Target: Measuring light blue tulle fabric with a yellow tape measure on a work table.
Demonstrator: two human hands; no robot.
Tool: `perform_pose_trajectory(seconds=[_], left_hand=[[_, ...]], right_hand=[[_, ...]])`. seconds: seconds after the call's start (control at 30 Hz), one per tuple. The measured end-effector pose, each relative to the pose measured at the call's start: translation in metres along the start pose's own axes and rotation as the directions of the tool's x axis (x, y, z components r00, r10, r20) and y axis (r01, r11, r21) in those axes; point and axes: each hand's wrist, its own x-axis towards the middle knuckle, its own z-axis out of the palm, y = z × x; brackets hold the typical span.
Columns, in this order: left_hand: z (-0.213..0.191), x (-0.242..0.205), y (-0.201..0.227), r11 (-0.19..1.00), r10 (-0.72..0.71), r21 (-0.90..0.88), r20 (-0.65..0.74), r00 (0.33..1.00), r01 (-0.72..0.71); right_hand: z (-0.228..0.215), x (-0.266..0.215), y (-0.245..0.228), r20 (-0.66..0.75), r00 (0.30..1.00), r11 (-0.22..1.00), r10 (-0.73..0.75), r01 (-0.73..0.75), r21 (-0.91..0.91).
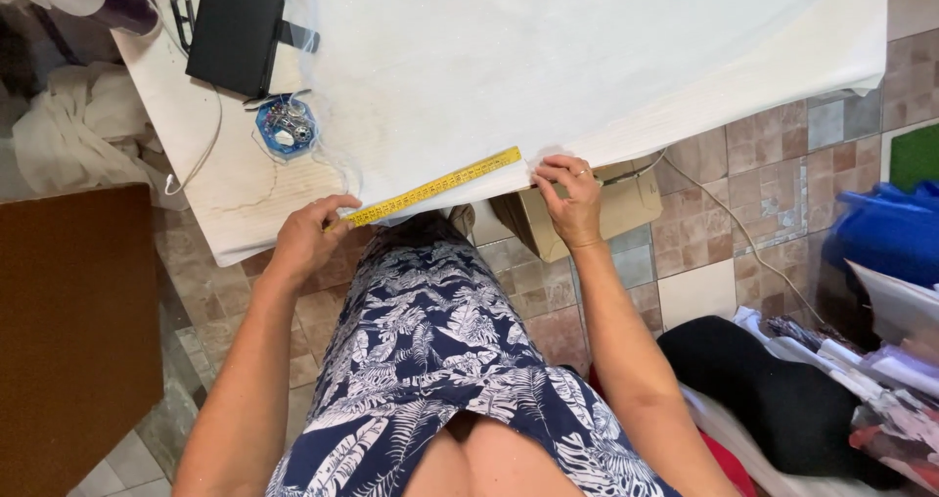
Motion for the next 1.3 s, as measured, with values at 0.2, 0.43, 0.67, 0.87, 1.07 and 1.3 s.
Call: perform_pose_trajectory(seconds=[0.2, 0.43, 0.67, 0.87, 1.07, 1.3], left_hand=[[-0.003, -0.001, 0.003, 0.999, 0.013, 0.036, 0.01, 1.0, -0.014], [-0.003, -0.001, 0.005, 1.0, 0.004, 0.009, 0.009, 1.0, -0.004], [-0.002, 0.001, -0.011, 0.982, -0.026, -0.189, -0.001, 1.0, 0.026], [-0.067, -0.031, 0.051, 1.0, -0.02, -0.004, -0.228, 0.974, 0.019], [-0.041, 0.01, 0.128, 0.667, 0.283, 0.743, -0.198, 0.938, -0.044], [0.109, 0.097, 0.18, 0.522, 0.69, 0.604, 0.116, 0.715, -0.602]], right_hand=[[0.0, 0.0, -0.006, 0.021, 0.999, 0.995, -0.046, 0.048, -0.087], [0.005, -0.003, -0.003, 0.025, 0.996, 0.982, 0.089, -0.083, -0.171], [0.009, -0.002, 0.001, -0.002, 0.981, 0.972, 0.196, -0.194, -0.129], [0.014, -0.007, 0.008, -0.043, 0.985, 0.98, 0.165, -0.169, -0.11], [0.011, -0.006, 0.004, -0.072, 0.988, 0.985, 0.14, -0.146, -0.089], [0.012, -0.003, 0.006, -0.103, 0.989, 0.991, 0.11, -0.117, -0.06]])
